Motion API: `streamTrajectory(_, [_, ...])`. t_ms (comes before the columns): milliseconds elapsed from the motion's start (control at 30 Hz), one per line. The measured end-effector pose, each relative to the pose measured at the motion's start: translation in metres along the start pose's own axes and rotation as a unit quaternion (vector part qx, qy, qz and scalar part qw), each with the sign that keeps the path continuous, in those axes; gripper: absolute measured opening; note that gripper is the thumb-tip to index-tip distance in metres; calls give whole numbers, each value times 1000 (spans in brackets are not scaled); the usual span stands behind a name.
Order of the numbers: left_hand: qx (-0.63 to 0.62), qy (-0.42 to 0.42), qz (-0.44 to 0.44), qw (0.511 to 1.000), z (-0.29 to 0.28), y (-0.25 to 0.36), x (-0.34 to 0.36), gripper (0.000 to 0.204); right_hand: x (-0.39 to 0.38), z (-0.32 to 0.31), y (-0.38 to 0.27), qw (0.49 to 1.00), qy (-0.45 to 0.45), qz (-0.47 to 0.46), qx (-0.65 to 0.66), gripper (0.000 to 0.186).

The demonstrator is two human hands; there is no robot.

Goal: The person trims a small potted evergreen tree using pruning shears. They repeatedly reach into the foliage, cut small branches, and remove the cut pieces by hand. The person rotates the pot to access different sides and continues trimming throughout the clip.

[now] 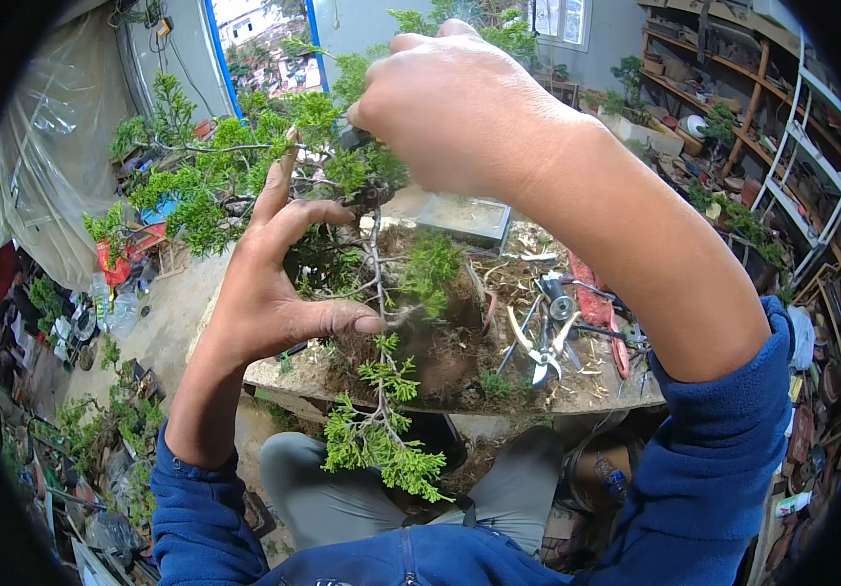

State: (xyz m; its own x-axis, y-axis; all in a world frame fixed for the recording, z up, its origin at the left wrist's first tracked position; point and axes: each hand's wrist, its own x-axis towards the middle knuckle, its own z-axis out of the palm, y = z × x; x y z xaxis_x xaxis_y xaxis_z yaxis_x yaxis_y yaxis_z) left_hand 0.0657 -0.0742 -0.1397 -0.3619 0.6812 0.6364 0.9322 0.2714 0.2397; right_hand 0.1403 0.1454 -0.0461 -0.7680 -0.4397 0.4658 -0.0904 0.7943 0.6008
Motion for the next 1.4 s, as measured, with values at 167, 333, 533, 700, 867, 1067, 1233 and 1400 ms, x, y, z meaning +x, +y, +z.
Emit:
streamTrajectory(167, [-1,-3,4,1000,0,0,0,94,6,2,0,999,-22,13,34,52])
streamTrajectory(333, [-9,4,3,1000,1,-1,-1,98,9,1,1,993,-48,44,101,51])
streamTrajectory(533, [-26,19,-6,999,3,1,-2,108,7,4,0,1000,8,-9,27,54])
streamTrajectory(700, [-7,10,-2,1000,1,3,-1,104,2,1,0,999,-13,-8,32,54])
streamTrajectory(867, [-10,8,9,1000,0,3,0,100,5,-8,-2,998,-50,37,33,52])
streamTrajectory(1067, [-28,14,-2,1000,2,2,-1,99,2,-6,-1,999,24,37,-4,50])
streamTrajectory(1233, [-34,20,-5,999,3,-1,-1,104,0,-5,5,995,86,49,-14,52])
streamTrajectory(1400, [-41,18,-10,999,5,-3,-4,103,-2,-4,2,999,-34,41,10,54])
